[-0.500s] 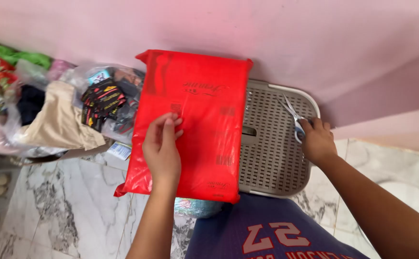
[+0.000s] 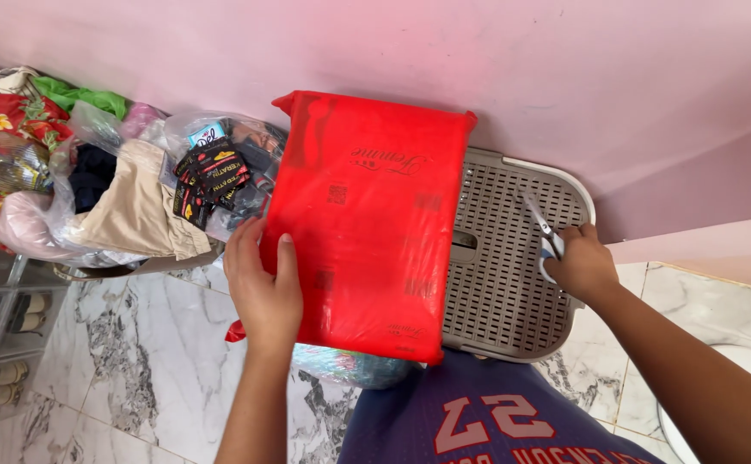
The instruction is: The person uses scissors to cut open a red plastic shipping bag and removes multiple packs of paper towels. The person then continues cutting the bag to access additional items inside.
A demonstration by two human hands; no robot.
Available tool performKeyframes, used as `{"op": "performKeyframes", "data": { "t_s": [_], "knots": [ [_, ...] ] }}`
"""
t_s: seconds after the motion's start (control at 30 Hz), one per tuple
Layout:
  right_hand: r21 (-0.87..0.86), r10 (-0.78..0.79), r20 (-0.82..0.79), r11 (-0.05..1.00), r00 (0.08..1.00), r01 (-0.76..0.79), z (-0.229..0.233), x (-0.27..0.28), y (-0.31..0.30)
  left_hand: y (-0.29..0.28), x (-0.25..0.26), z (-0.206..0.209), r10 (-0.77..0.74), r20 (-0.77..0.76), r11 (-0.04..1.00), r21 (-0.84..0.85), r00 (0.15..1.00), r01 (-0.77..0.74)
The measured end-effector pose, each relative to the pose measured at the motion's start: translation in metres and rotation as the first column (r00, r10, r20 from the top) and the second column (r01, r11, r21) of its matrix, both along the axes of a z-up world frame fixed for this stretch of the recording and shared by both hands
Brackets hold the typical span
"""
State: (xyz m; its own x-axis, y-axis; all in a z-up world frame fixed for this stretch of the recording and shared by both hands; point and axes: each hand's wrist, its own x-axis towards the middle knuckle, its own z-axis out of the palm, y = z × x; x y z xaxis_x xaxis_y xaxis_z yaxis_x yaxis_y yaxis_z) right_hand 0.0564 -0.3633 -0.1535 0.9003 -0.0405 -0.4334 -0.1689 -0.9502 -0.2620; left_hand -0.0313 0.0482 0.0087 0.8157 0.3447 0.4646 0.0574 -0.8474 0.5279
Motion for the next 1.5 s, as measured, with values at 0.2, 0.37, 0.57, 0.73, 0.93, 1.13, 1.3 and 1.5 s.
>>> {"op": "performKeyframes", "data": {
  "t_s": [0.2, 0.37, 0.57, 0.73, 0.93, 1.13, 1.3, 1.5],
  "knots": [
    [0.789, -0.202, -0.077, 0.586, 0.976, 0.183, 0.023, -0.006, 0.041, 0.028, 0.028, 0.004, -0.114, -0.495, 0.926, -0.368, 0.862, -0.088],
    [0.884, -0.22, -0.271, 0.329, 0.937, 0.333, 0.074, 0.004, 0.115, 0.051, 0.076, -0.006, -0.327, -0.555, 0.681, -0.7, 0.765, -0.217],
    [0.822, -0.22, -0.456, 0.266, 0.862, 0.503, 0.108, 0.016, 0.158, 0.06, 0.115, -0.006, -0.52, -0.528, 0.381, -0.847, 0.672, -0.371],
    [0.819, -0.278, -0.488, 0.182, 0.827, 0.544, 0.113, 0.009, 0.155, 0.044, 0.121, 0.005, -0.585, -0.481, 0.332, -0.877, 0.653, -0.348],
    [0.891, -0.36, -0.387, 0.091, 0.849, 0.444, 0.163, -0.007, 0.117, 0.01, 0.122, 0.031, -0.725, -0.376, 0.274, -0.926, 0.577, -0.259],
    [0.776, -0.46, -0.411, 0.277, 0.787, 0.566, 0.208, -0.011, 0.061, -0.042, 0.13, 0.038, -0.797, -0.367, 0.28, -0.928, 0.479, -0.246],
    [0.683, -0.526, -0.426, 0.346, 0.736, 0.643, 0.213, -0.031, 0.04, -0.054, 0.135, 0.03, -0.842, -0.306, 0.216, -0.946, 0.445, -0.241],
    [0.677, -0.549, -0.465, 0.285, 0.695, 0.678, 0.197, -0.048, 0.025, -0.071, 0.127, 0.022, -0.853, -0.228, 0.122, -0.962, 0.47, -0.245]
  ]
}}
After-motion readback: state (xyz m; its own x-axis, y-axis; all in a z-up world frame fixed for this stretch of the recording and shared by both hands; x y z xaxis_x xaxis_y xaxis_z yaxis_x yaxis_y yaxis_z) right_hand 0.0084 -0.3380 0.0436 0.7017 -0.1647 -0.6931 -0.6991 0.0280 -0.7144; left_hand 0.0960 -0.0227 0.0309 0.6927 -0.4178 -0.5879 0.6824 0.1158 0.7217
